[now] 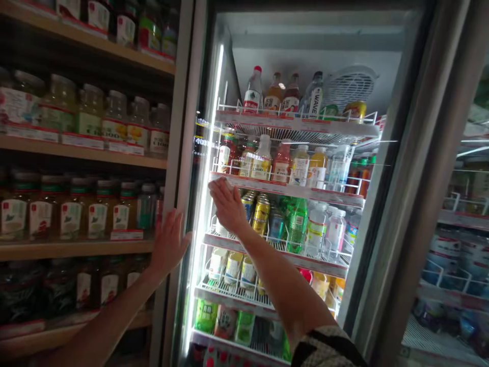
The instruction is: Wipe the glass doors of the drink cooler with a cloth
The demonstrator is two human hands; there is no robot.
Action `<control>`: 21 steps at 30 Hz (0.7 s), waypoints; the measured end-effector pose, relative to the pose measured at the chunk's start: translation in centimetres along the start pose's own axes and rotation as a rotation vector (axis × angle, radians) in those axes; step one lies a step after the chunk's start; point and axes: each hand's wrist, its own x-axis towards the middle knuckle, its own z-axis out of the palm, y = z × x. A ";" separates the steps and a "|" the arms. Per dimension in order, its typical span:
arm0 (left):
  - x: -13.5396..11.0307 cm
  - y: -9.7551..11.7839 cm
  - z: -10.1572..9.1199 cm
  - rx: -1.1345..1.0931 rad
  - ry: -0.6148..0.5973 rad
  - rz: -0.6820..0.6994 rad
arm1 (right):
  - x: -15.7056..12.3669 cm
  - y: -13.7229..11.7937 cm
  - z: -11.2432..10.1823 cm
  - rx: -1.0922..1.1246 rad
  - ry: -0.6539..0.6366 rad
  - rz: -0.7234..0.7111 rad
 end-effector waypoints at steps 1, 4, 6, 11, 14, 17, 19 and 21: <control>0.1 -0.2 -0.1 -0.007 0.007 0.001 | 0.5 -0.4 0.2 0.002 0.006 -0.002; 0.2 -0.9 -0.6 -0.023 0.015 0.011 | 0.6 -2.2 1.4 0.020 -0.042 -0.185; 0.3 -1.3 -0.9 -0.006 0.026 0.031 | 0.6 -3.0 2.2 0.028 -0.079 -0.305; 0.8 -1.8 -1.0 0.028 0.067 0.063 | 3.3 -2.7 2.6 -0.002 -0.005 -0.115; 1.2 -1.7 -0.9 -0.002 0.068 0.050 | 3.2 -2.8 2.4 0.014 -0.002 -0.173; 1.8 -1.6 -0.8 0.004 0.073 0.042 | 2.3 -2.4 1.6 0.033 -0.056 -0.360; 2.5 -1.4 -0.7 0.016 0.087 0.045 | 2.9 -1.0 0.6 0.016 -0.044 -0.309; 3.4 -1.0 -0.6 0.010 0.096 0.050 | 4.0 0.8 -0.7 -0.016 0.005 -0.149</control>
